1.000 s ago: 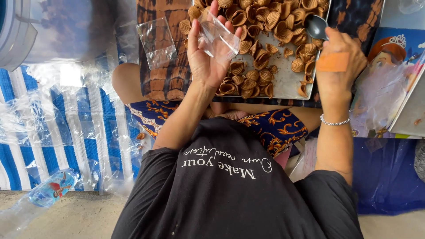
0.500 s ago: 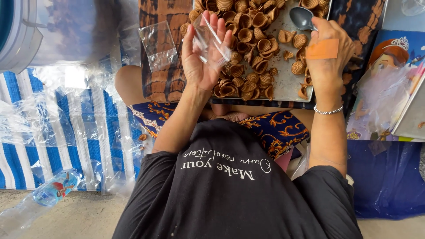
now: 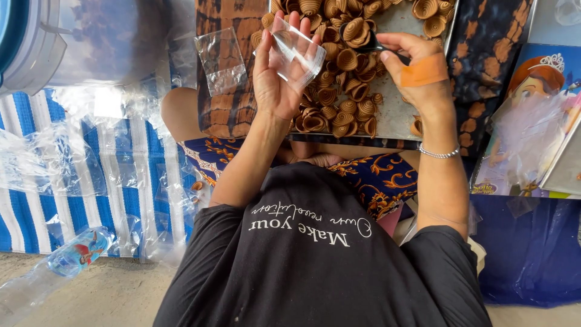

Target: Packaging small shell-shaped snacks into plastic bags using a spoon and sealing them.

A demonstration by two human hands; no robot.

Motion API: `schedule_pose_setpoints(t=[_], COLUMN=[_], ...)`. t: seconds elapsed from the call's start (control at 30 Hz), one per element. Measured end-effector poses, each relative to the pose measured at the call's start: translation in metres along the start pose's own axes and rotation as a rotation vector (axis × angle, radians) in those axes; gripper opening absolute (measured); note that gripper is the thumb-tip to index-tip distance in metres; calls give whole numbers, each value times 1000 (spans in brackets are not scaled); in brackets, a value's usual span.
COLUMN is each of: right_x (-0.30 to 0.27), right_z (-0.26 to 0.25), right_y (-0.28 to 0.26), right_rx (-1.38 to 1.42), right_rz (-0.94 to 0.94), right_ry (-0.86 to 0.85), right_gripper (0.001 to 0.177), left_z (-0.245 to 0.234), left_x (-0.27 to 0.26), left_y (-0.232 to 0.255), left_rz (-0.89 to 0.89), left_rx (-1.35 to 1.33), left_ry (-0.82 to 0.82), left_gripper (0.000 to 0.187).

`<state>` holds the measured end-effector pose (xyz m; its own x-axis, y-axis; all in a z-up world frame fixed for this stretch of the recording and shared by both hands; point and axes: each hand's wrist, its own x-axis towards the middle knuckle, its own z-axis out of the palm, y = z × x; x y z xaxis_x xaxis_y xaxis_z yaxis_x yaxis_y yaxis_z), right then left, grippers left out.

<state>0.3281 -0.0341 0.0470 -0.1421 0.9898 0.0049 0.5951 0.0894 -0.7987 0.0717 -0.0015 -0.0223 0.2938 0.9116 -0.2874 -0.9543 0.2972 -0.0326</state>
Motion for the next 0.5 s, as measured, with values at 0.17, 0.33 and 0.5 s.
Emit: schedule_pose_setpoints(t=[0.17,0.33,0.5], right_x=[-19,-31,-32], right_z=[-29,-36,-10], right_y=[-53,-101,-112], right_rx=[-88,-177,-500], right_rz=[-37,-124,-141], right_ry=[11,11,19], right_gripper=[27,25,26], left_z=[-16,-6,-9], left_x=[12,11,7], left_y=[-12,-28,-46], left_rz=[19,61,190], left_rx=[-10,-6,77], left_ry=[-98,-37,-261], left_gripper=[47,55,52])
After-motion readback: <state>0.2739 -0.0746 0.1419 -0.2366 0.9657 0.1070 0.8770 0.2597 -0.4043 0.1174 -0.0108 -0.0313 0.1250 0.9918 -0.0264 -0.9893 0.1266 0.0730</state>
